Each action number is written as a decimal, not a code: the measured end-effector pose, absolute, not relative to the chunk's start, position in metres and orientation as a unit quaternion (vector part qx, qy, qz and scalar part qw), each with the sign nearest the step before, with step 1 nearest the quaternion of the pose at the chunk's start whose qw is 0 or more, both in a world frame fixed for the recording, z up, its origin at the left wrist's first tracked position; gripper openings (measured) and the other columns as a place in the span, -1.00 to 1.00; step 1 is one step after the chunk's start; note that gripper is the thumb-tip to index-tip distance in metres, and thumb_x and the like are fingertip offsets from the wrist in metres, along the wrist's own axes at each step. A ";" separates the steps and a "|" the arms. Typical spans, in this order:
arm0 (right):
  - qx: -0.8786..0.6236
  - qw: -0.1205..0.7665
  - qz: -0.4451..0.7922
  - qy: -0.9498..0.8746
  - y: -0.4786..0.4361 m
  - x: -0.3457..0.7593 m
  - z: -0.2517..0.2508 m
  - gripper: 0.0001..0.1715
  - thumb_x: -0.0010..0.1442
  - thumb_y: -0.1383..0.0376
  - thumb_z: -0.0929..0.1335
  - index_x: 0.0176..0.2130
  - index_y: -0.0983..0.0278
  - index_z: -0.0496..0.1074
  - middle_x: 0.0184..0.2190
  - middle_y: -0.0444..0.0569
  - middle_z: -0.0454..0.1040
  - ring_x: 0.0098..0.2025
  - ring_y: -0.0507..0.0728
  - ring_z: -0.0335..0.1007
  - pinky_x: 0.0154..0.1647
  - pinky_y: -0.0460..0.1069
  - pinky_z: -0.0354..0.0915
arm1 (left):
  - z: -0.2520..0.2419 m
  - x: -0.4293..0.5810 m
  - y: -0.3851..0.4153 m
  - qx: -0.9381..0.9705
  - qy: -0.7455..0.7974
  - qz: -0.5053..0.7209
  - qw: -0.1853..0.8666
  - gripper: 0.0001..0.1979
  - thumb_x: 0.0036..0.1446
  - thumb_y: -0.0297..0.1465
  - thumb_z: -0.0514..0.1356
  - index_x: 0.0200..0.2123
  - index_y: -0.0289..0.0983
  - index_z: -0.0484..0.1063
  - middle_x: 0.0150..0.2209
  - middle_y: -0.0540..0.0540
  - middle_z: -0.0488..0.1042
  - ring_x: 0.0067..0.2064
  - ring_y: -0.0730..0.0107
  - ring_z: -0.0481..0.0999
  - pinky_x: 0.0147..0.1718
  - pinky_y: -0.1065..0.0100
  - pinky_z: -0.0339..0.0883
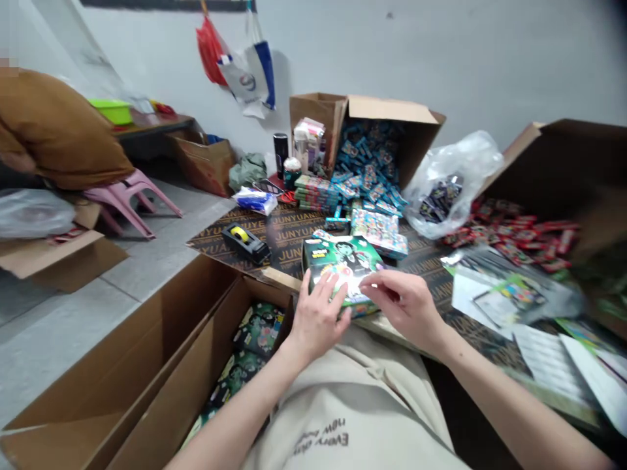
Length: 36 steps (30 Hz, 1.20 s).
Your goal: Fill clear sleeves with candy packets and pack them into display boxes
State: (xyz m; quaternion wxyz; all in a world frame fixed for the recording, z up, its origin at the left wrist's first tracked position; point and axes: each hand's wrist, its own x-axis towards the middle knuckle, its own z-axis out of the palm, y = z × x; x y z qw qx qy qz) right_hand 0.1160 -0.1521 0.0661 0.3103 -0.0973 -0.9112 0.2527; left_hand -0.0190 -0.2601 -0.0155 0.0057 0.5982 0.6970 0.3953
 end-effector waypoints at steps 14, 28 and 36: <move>-0.267 0.313 0.501 -0.761 -0.180 0.156 -0.065 -0.76 0.12 0.20 0.26 -0.46 0.30 0.33 -0.65 -0.18 0.22 -0.62 -0.04 0.04 -0.58 -0.12 0.04 | -0.041 -0.001 -0.236 0.682 0.708 0.175 -0.062 -0.33 -0.02 -0.46 0.10 0.20 -0.28 0.01 0.23 -0.20 0.02 0.24 0.00 -0.05 0.16 0.01 -0.15; -0.480 0.321 0.429 -0.695 -0.168 0.128 -0.094 -0.49 0.03 0.01 0.30 -0.68 0.34 0.31 -0.74 -0.16 0.20 -0.64 -0.07 -0.01 -0.60 -0.12 -0.03 | -0.046 0.000 -0.234 0.683 0.707 0.155 -0.094 -0.35 0.03 -0.34 0.12 0.19 -0.32 0.03 0.20 -0.23 0.08 0.22 -0.03 0.02 0.16 0.07 -0.13; -0.514 0.143 0.179 -0.827 -0.166 0.142 -0.100 -0.48 0.18 0.04 0.20 -0.56 0.31 0.45 -0.59 0.09 0.45 -0.54 0.07 0.28 -0.48 -0.06 0.01 | -0.039 0.001 -0.237 0.698 0.701 0.107 -0.098 -0.36 0.05 -0.35 0.10 0.19 -0.37 0.01 0.20 -0.29 0.08 0.22 -0.06 0.00 0.15 0.03 -0.12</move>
